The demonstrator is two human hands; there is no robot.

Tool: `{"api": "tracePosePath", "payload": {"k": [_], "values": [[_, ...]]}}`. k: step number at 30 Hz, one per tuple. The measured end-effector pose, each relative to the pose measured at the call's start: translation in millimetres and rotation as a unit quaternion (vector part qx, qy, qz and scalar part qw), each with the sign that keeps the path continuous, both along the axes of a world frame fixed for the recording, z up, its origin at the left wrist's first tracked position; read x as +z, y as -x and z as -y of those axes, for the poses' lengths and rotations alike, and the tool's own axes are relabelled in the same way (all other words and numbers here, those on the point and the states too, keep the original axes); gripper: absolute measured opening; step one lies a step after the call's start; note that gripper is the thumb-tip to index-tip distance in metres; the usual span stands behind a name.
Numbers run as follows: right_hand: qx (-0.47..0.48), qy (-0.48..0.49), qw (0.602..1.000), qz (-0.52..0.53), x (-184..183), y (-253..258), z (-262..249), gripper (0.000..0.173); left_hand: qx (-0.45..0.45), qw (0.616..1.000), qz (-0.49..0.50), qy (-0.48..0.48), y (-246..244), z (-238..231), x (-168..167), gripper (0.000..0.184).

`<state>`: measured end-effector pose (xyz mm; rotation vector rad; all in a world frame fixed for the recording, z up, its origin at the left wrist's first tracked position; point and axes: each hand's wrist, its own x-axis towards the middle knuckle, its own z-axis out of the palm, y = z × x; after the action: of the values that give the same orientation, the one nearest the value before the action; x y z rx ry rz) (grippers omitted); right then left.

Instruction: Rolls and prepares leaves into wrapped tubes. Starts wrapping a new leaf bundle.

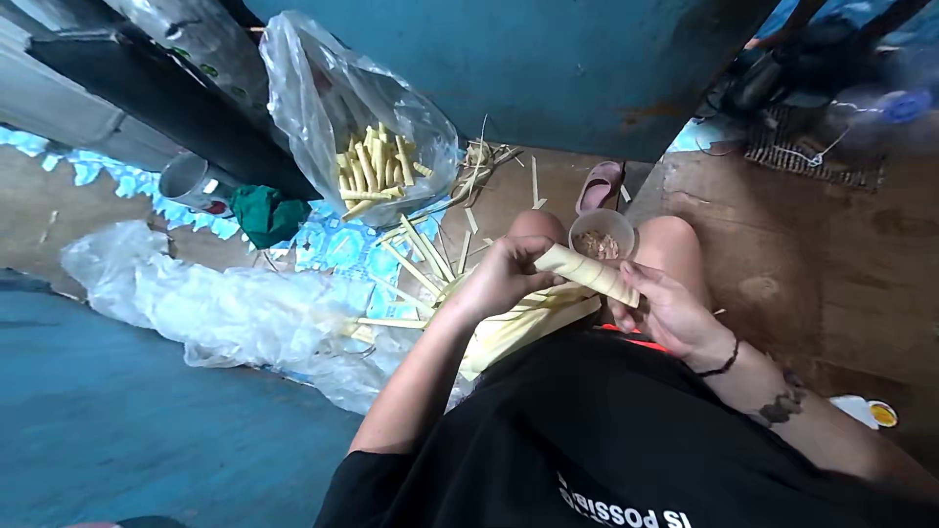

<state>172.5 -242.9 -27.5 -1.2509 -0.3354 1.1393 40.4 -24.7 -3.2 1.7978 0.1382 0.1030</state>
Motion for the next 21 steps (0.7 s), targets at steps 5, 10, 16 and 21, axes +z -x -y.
{"api": "tracePosePath", "payload": {"k": [5,10,16,21], "values": [[-0.025,-0.059,0.862,0.502,-24.3,5.5,8.4,0.047,0.007,1.000,-0.016,0.011,-1.1,-5.0,0.1,0.017],[0.121,-0.087,0.985,-0.089,-7.1,-6.2,14.1,0.042,-0.017,1.000,0.000,0.020,1.2,-4.0,2.7,0.017],[0.321,-0.161,0.922,-0.147,-10.5,-24.1,4.6,0.052,-0.087,0.996,0.008,0.009,-1.8,-0.6,3.4,0.011],[0.294,-0.095,0.941,-0.139,5.0,-32.5,5.5,0.049,0.056,0.995,0.079,0.012,6.3,-8.9,-6.9,0.014]]}}
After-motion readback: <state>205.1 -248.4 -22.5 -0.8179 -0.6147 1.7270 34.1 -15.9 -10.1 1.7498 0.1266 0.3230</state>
